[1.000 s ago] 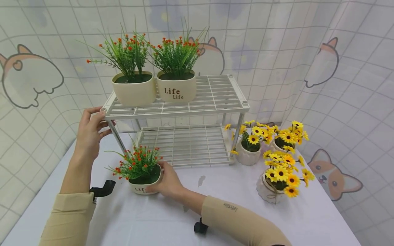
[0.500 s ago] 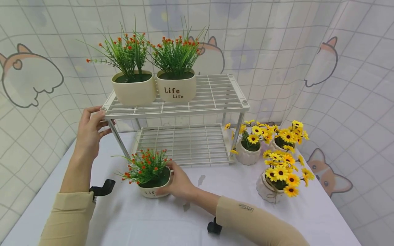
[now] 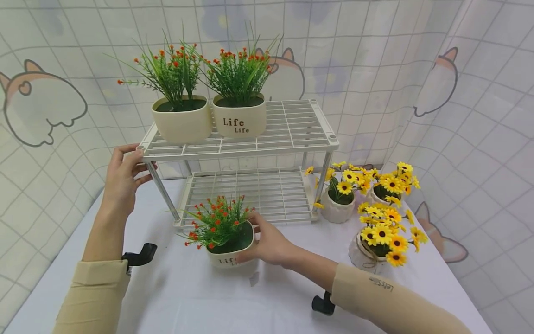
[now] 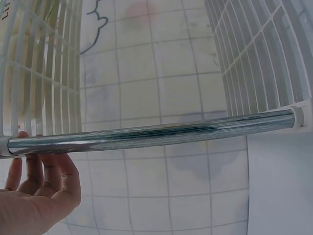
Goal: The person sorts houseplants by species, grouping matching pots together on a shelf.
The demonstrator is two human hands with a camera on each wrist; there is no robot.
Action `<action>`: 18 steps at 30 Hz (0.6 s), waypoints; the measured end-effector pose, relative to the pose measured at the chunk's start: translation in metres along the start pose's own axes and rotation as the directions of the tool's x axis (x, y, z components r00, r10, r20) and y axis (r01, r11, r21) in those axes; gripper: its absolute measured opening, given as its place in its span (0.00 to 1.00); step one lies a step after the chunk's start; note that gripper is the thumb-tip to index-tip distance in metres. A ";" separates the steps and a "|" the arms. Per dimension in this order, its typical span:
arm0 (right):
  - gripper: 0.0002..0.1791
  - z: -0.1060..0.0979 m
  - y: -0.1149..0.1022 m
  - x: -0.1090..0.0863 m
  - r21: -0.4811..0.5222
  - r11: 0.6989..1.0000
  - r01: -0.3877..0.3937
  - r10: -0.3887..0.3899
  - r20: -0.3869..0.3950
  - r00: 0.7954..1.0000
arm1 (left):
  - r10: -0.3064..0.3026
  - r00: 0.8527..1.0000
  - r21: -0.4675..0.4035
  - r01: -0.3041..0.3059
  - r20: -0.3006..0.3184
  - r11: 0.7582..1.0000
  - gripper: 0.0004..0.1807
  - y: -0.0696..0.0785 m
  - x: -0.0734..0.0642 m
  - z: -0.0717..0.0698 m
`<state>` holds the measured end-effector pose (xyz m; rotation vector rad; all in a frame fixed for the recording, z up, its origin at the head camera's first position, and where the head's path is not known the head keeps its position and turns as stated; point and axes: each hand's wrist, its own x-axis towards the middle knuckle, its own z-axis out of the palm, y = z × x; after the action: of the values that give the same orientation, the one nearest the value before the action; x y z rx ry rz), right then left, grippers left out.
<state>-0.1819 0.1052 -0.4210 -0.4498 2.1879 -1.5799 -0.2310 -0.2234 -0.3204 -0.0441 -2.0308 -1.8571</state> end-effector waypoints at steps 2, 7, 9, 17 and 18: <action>0.54 -0.009 -0.005 -0.008 -0.001 1.000 -0.015 0.015 0.010 1.000 | 0.005 1.000 0.002 -0.005 0.003 1.000 0.18 0.000 0.000 0.000; 0.58 -0.031 -0.016 -0.026 -0.028 0.999 -0.033 0.034 0.013 0.999 | 0.000 1.000 -0.014 0.000 0.003 1.000 0.17 0.000 0.001 0.000; 0.60 -0.041 -0.019 -0.033 -0.038 0.999 -0.039 0.039 0.010 0.999 | -0.009 1.000 -0.031 0.009 0.002 0.999 0.16 0.000 0.001 0.000; 0.68 -0.073 -0.043 -0.059 -0.079 0.996 -0.048 0.049 0.010 0.999 | -0.020 1.000 -0.020 0.020 0.000 1.000 0.16 0.001 0.001 0.000; 0.68 -0.076 -0.046 -0.061 -0.074 0.996 -0.041 0.042 0.013 0.999 | -0.022 1.000 -0.021 0.022 0.000 1.000 0.16 0.001 0.001 0.000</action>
<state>-0.1656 0.1834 -0.3482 -0.4339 2.2356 -1.4741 -0.2320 -0.2237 -0.3195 -0.0268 -2.0196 -1.8916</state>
